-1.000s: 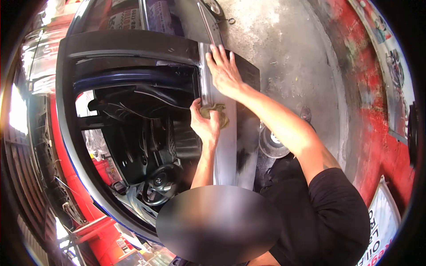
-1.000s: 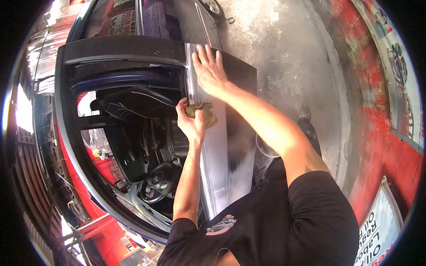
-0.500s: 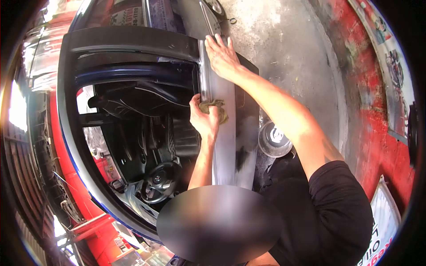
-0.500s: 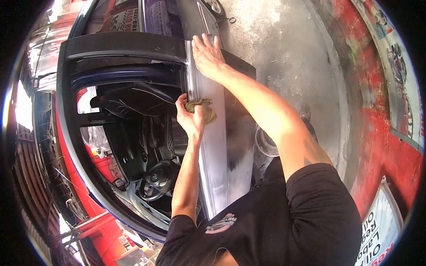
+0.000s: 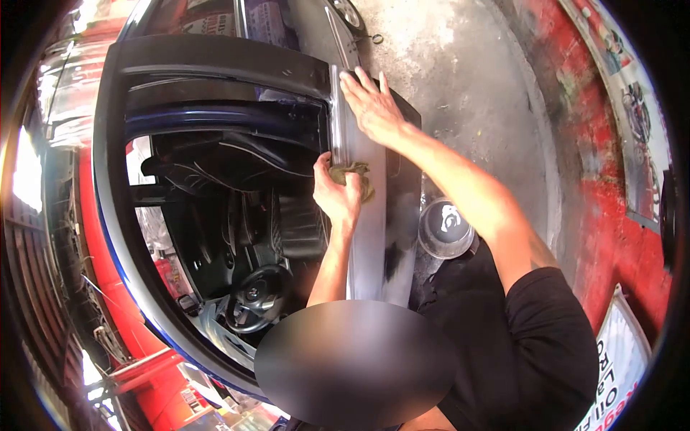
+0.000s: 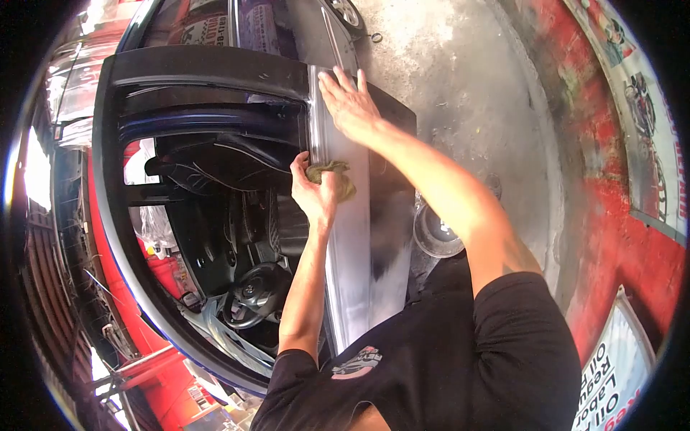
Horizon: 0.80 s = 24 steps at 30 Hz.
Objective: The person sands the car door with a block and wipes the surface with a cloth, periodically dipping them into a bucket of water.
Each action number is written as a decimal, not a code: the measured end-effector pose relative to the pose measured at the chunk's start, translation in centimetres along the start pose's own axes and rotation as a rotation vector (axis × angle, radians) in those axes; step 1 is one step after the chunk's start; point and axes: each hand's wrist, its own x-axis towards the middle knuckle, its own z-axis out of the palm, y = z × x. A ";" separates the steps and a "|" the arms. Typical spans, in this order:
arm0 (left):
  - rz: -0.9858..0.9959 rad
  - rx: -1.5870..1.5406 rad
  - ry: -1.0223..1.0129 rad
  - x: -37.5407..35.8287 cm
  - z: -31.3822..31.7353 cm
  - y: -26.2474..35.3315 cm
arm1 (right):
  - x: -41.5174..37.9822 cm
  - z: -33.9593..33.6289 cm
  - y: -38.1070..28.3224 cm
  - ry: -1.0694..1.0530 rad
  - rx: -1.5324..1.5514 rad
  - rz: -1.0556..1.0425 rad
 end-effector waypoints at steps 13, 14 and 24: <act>-0.030 -0.030 -0.011 0.2 0.0 0.3 | 1.6 0.0 0.7 -0.010 0.041 -0.001; -0.037 -0.039 -0.019 0.2 -0.4 0.4 | 1.5 0.0 0.2 -0.039 0.066 0.025; -0.032 -0.067 -0.016 0.0 -0.2 0.5 | 1.3 -0.9 0.3 -0.043 0.085 0.048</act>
